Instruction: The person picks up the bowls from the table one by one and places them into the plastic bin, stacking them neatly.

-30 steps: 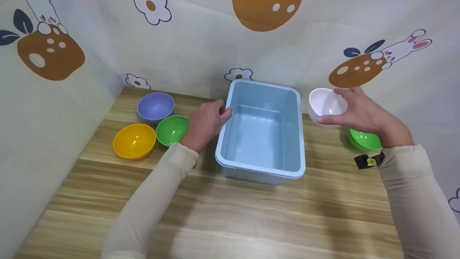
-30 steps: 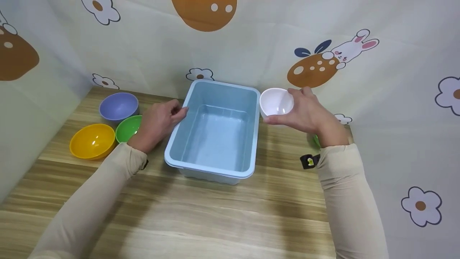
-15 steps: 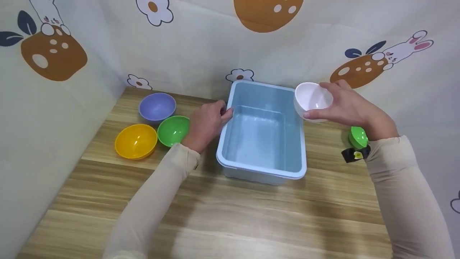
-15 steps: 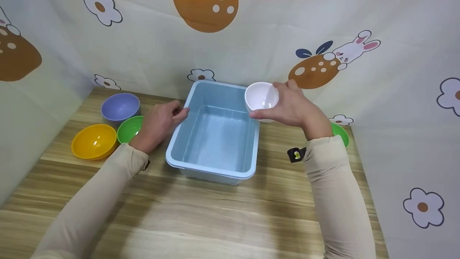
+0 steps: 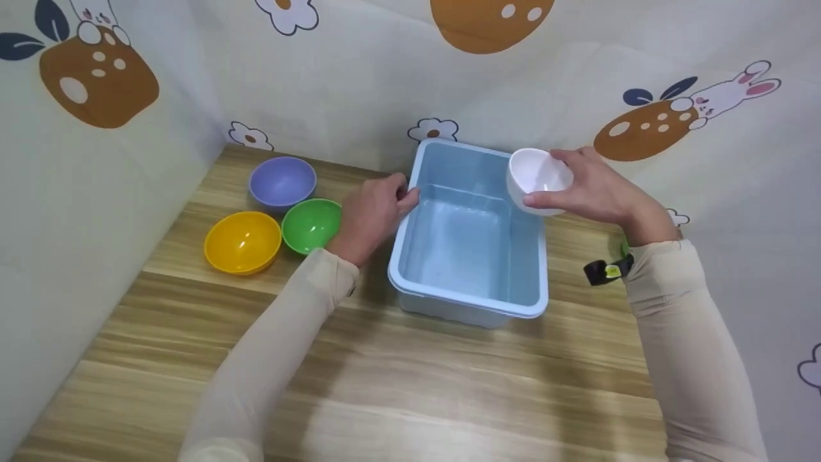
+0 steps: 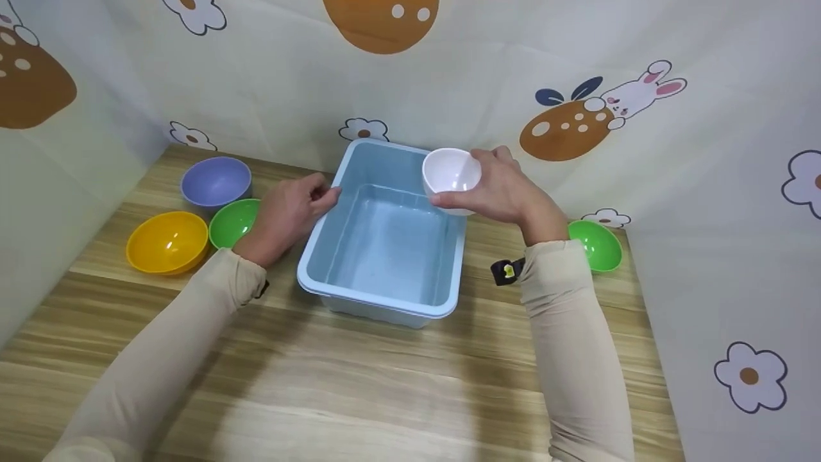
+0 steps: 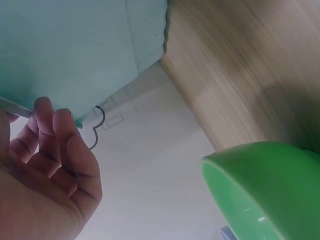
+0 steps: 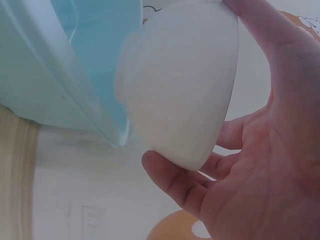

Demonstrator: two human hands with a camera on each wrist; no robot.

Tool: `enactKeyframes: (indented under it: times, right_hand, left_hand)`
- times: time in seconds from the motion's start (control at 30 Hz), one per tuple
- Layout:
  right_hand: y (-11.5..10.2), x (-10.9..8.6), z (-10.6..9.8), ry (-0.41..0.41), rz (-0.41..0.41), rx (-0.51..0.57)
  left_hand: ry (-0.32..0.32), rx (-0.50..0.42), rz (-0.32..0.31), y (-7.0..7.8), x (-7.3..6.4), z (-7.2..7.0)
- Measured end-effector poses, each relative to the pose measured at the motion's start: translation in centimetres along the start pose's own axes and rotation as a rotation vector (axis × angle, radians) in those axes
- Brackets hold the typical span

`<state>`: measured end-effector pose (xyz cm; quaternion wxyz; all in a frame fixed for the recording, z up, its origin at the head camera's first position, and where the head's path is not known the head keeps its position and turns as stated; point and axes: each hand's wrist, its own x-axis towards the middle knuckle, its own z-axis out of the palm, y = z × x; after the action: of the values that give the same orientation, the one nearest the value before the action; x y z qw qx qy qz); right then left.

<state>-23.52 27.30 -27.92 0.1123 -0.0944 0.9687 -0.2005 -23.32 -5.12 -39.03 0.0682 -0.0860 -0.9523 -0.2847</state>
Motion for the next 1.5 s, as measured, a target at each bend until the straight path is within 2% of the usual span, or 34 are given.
enactKeyframes:
  times: [0.2, 0.43, 0.7, 0.93, 1.23, 1.5]
  right_hand:
    - [-0.7, 1.1, 0.6, -0.016, -0.001, 0.035]
    - [-1.5, 1.5, 1.0, -0.024, -0.004, 0.024]
    - [-2.2, 1.9, 1.7, -0.005, 0.001, 0.035]
    - [-2.3, 3.2, 2.1, -0.023, -0.001, 0.058]
    - [-2.7, 3.8, 3.2, -0.032, 0.019, 0.090]
    - [-3.9, 4.6, 4.4, -0.021, 0.011, 0.054]
  left_hand:
    - [-0.020, -0.019, -0.030, -0.1, 0.1, -0.3]
    - [-0.025, -0.050, -0.049, 0.1, 0.2, 0.0]
    - [-0.005, -0.061, -0.017, 0.3, 0.3, 0.3]
    - [0.034, -0.058, 0.017, -0.1, 0.1, 0.4]
    - [0.008, -0.075, -0.025, 0.0, 0.2, 0.3]
    - [0.003, -0.077, -0.032, 0.0, 0.2, 0.4]
